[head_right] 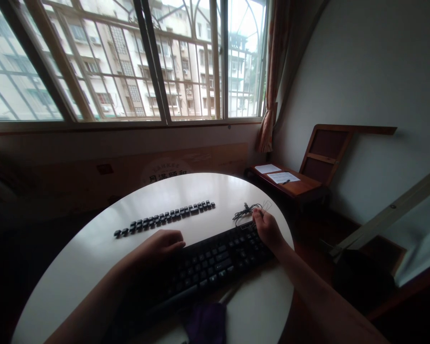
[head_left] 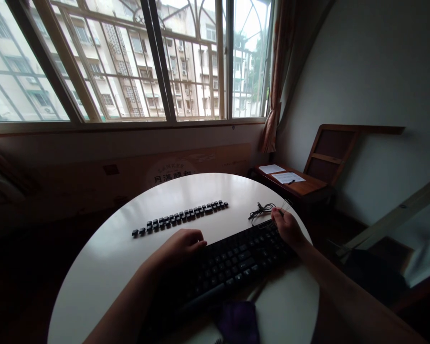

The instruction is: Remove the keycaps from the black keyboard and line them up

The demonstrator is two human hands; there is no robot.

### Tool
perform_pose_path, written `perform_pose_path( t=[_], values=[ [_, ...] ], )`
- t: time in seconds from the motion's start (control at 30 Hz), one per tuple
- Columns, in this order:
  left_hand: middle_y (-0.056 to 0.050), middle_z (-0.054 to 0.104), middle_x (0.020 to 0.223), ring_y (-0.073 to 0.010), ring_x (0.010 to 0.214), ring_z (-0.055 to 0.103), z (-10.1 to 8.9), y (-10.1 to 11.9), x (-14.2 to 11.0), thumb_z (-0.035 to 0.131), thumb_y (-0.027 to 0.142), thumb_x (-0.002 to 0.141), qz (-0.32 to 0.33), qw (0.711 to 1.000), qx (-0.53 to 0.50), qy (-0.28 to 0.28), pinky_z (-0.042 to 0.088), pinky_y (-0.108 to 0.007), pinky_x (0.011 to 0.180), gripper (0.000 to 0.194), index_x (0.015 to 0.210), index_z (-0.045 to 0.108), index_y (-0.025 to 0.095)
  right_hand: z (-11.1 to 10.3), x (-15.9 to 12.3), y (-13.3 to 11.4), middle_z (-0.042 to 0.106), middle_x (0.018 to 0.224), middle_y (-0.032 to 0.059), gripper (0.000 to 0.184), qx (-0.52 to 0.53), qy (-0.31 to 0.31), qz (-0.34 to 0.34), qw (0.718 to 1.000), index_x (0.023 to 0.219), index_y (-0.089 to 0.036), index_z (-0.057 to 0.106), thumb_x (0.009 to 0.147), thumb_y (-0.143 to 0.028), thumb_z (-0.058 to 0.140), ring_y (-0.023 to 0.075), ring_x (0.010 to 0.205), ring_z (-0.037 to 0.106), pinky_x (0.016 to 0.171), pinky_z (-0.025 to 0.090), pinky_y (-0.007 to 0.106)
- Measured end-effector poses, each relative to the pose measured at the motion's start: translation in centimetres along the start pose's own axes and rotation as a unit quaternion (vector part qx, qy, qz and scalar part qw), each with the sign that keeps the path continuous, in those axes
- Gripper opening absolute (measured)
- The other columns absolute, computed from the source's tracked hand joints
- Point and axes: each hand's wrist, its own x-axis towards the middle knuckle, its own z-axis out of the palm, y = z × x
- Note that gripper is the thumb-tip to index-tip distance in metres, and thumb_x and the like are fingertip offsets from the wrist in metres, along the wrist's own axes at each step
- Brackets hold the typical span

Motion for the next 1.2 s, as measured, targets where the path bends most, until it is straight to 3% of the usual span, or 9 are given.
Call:
perform_pose_path(
  t=[0.43,0.9,1.2],
  values=[
    [-0.005,0.069,0.083,-0.0209,0.076,0.061,0.0,0.1,0.1,0.051,0.053,0.087,-0.011,1.0,-0.005,-0.012,0.044,-0.029,0.066,0.039,0.083,0.067,0.018,0.1,0.0,-0.7,0.057,0.058,0.0018,0.041,-0.042,-0.001,-0.022,0.999,0.072,-0.021,0.052,0.095,-0.052,0.037,0.018,0.051,0.052,0.054,0.04,0.029],
    [-0.005,0.069,0.084,-0.0207,0.076,0.061,0.2,-0.3,0.2,0.051,0.053,0.087,-0.016,1.0,-0.013,-0.017,0.045,-0.028,0.066,0.039,0.085,0.067,0.018,0.3,-0.2,-0.9,0.063,0.063,0.0048,0.039,-0.096,-0.054,-0.057,0.992,0.077,-0.02,0.055,0.098,-0.046,0.035,0.0213,0.059,0.062,0.062,0.045,0.029],
    [-0.005,0.069,0.084,-0.0208,0.076,0.061,0.2,-0.5,0.3,0.052,0.052,0.087,-0.02,1.0,-0.011,-0.016,0.044,-0.028,0.065,0.038,0.085,0.068,0.018,-0.3,-1.2,-1.8,0.063,0.061,0.0043,0.039,-0.129,-0.063,-0.056,0.988,0.079,-0.02,0.059,0.098,-0.043,0.034,0.0212,0.056,0.061,0.057,0.041,0.028]
  ],
)
